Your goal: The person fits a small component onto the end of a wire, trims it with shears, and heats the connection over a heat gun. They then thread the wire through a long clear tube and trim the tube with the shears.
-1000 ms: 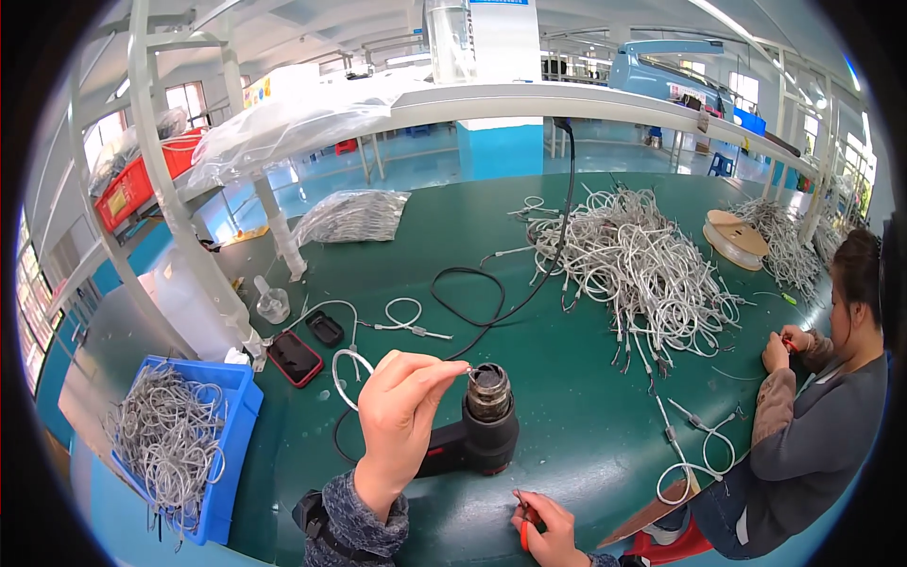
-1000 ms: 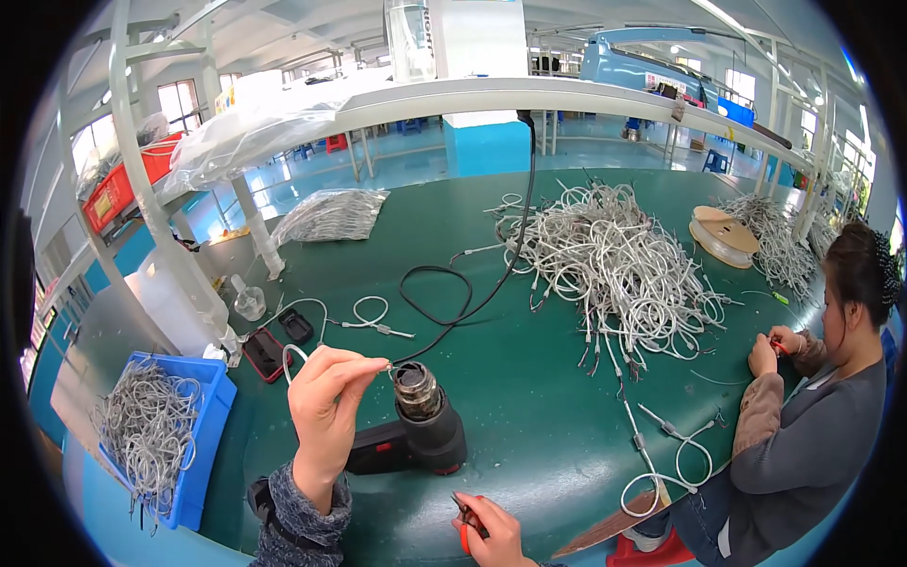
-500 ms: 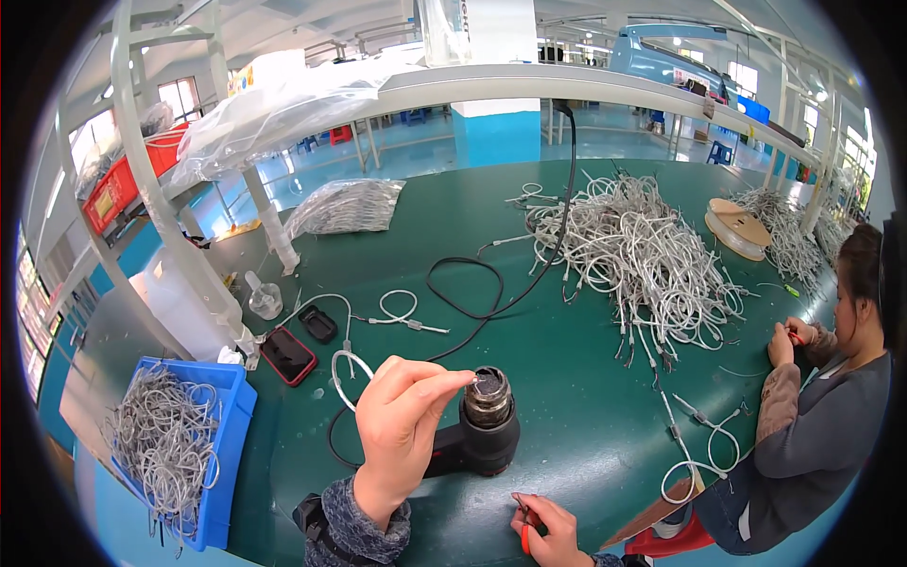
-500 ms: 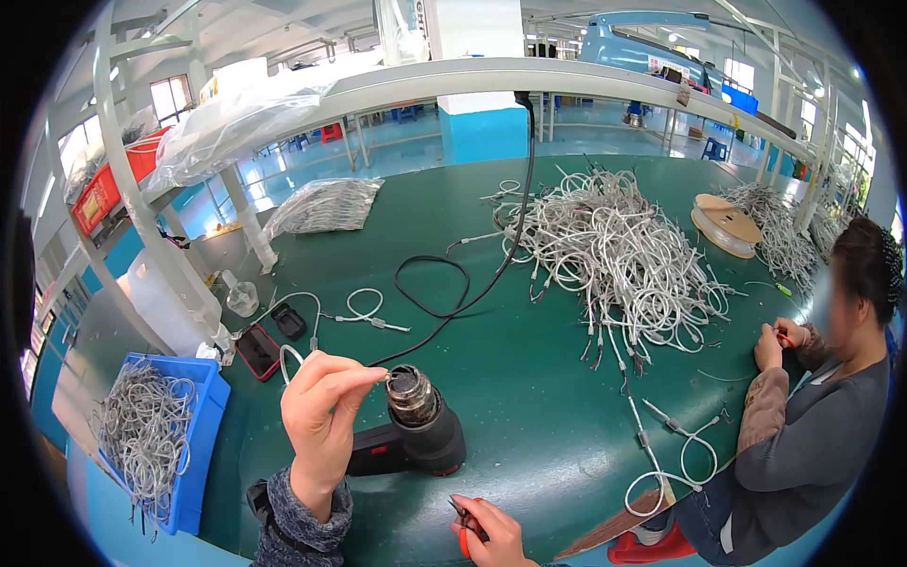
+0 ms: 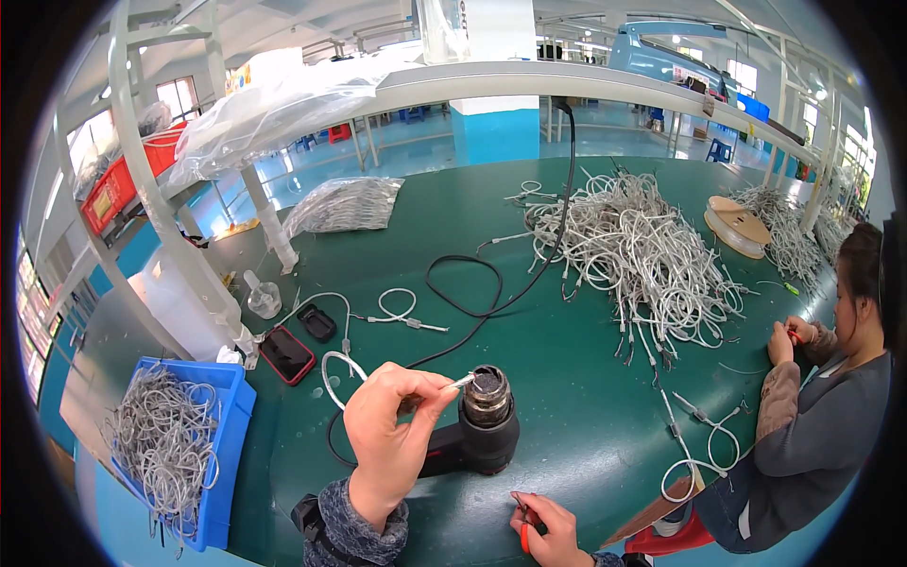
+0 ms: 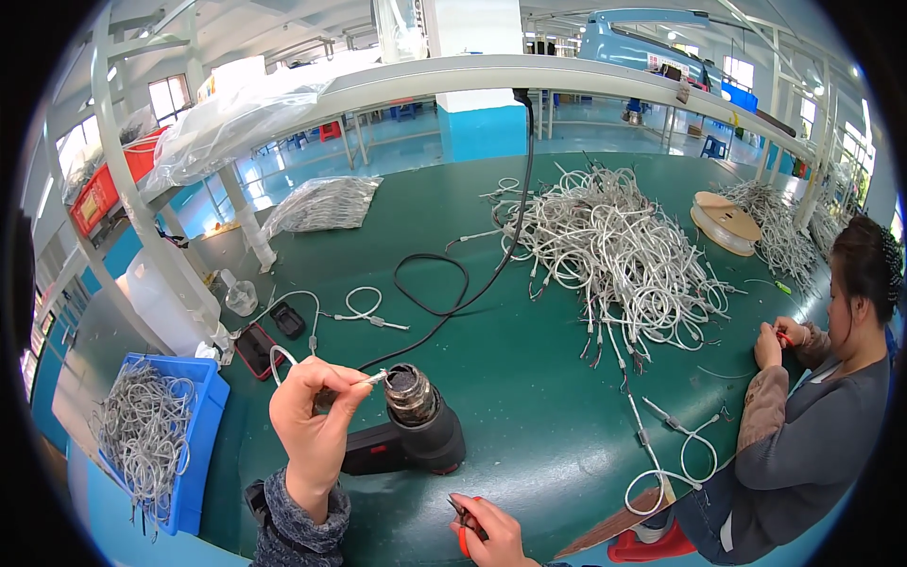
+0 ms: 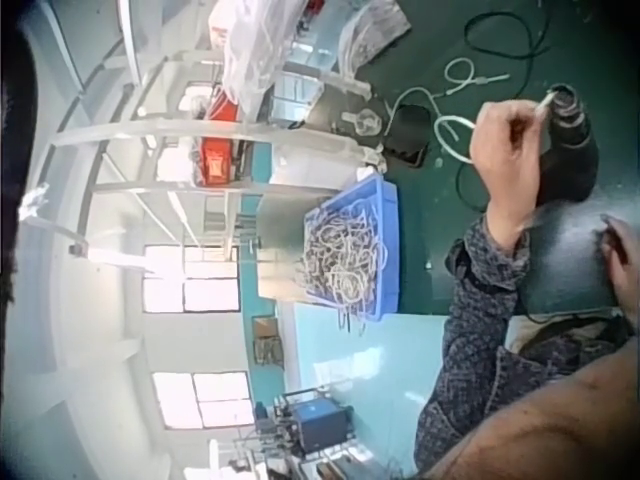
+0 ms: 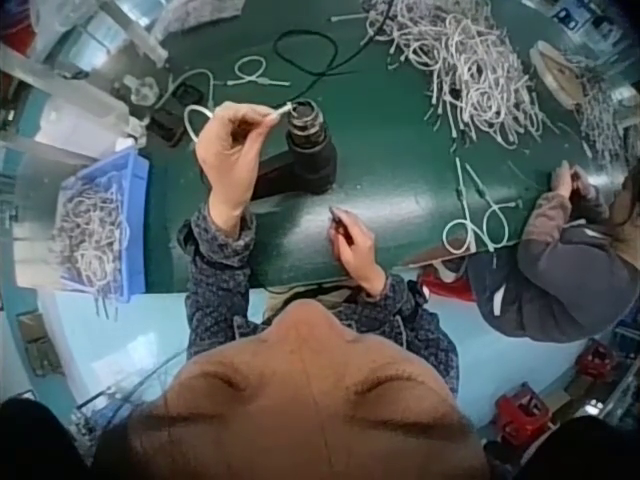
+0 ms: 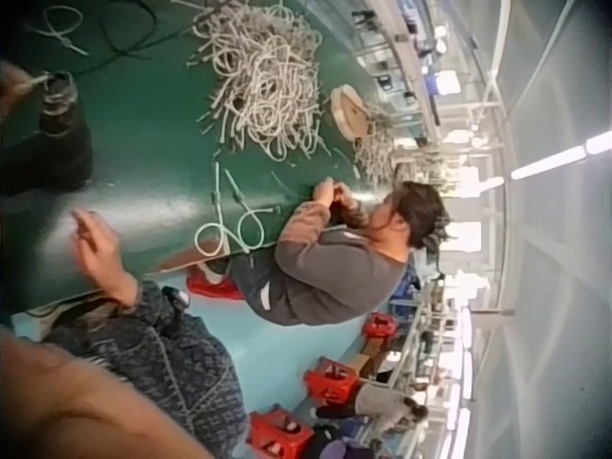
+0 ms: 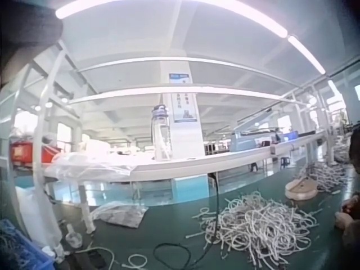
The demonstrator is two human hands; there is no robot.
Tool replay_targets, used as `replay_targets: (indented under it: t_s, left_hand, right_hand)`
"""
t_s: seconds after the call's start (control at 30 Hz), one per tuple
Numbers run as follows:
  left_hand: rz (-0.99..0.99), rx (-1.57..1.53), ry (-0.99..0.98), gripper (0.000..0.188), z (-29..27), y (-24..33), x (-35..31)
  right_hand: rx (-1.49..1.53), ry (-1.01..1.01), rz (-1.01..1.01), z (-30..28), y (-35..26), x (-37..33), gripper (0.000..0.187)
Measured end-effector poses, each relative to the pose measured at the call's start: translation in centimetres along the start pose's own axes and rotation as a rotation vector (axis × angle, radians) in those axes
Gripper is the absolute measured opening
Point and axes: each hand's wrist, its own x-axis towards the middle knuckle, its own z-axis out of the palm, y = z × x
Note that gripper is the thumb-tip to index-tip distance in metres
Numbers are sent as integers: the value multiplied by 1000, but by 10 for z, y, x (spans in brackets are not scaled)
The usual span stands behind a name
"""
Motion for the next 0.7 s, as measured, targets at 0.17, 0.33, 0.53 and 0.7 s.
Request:
replay_targets:
  t_s: [0.17, 0.33, 0.53, 0.7]
  left_hand:
    - [24, 81, -58, 23, -5, 1, 1]
    - [3, 114, -64, 23, -7, 3, 0]
    - [21, 134, -71, 25, -6, 2, 1]
    - [18, 137, -71, 26, -6, 2, 1]
  right_hand:
    - [8, 6, -14, 1, -1, 1, 37]
    - [22, 2, -10, 0, -2, 1, 37]
    - [-8, 18, -60, 1, 0, 2, 37]
    - [-4, 9, -28, 0, 0, 1, 37]
